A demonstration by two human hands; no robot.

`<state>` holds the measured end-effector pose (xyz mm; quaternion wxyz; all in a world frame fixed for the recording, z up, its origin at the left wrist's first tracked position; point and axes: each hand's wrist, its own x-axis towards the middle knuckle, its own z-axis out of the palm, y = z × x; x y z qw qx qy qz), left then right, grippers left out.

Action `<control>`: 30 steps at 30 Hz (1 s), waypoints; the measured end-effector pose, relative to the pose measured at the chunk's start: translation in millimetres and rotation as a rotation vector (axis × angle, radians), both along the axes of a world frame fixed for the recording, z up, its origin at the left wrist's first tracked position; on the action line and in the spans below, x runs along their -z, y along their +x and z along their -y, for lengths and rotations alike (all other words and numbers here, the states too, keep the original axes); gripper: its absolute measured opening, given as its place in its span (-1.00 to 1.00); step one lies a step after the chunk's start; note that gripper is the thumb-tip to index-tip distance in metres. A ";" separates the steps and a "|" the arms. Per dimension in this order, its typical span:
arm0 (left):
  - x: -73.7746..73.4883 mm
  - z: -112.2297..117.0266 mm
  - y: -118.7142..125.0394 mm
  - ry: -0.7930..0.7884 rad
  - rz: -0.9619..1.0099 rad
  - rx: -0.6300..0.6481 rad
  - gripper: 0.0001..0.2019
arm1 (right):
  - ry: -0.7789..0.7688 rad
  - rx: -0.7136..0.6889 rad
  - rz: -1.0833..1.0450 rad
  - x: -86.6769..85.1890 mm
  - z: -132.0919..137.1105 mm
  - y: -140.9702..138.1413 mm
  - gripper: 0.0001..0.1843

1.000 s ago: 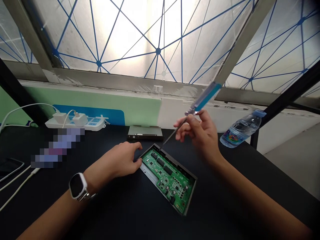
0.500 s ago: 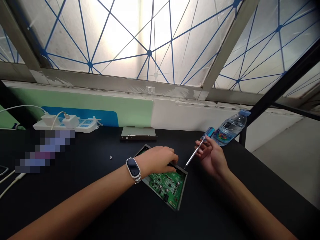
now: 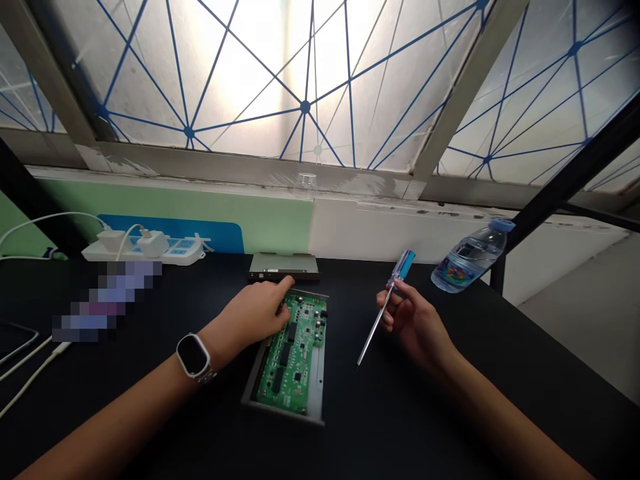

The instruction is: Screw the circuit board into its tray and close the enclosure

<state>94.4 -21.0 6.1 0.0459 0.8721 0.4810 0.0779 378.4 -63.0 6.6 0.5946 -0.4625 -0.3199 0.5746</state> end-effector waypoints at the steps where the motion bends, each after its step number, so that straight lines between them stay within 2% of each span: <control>1: 0.8 2.1 -4.0 -0.005 0.007 -0.041 -0.64 | -0.006 -0.006 0.002 1.0 0.6 -2.9 -0.71; 4: 1.4 7.5 -15.0 -0.006 0.016 -0.130 -0.73 | -0.017 -0.023 -0.005 4.4 2.1 -10.4 -0.69; 8: -3.1 8.2 -40.2 0.012 0.093 -0.152 -0.83 | -0.023 -0.056 -0.019 10.6 3.0 -16.6 -0.69; 10: -6.0 5.2 -59.0 0.018 0.172 -0.120 -0.82 | -0.029 -0.072 -0.026 13.5 3.8 -18.7 -0.69; 13: -8.7 -0.8 -87.8 -0.037 0.302 0.024 -0.81 | -0.044 -0.108 -0.033 16.5 6.1 -21.0 -0.70; 17: -6.4 -5.4 -111.7 -0.179 0.331 0.047 -0.78 | -0.055 -0.144 -0.025 18.1 9.2 -22.2 -0.72; 23: 3.1 -5.7 -115.5 -0.222 0.267 0.025 -0.78 | -0.055 -0.132 -0.024 18.0 8.4 -22.7 -0.75; 30: 3.1 -7.5 -111.3 -0.210 0.112 0.009 -0.77 | -0.075 -0.156 -0.001 17.2 8.9 -21.0 -0.80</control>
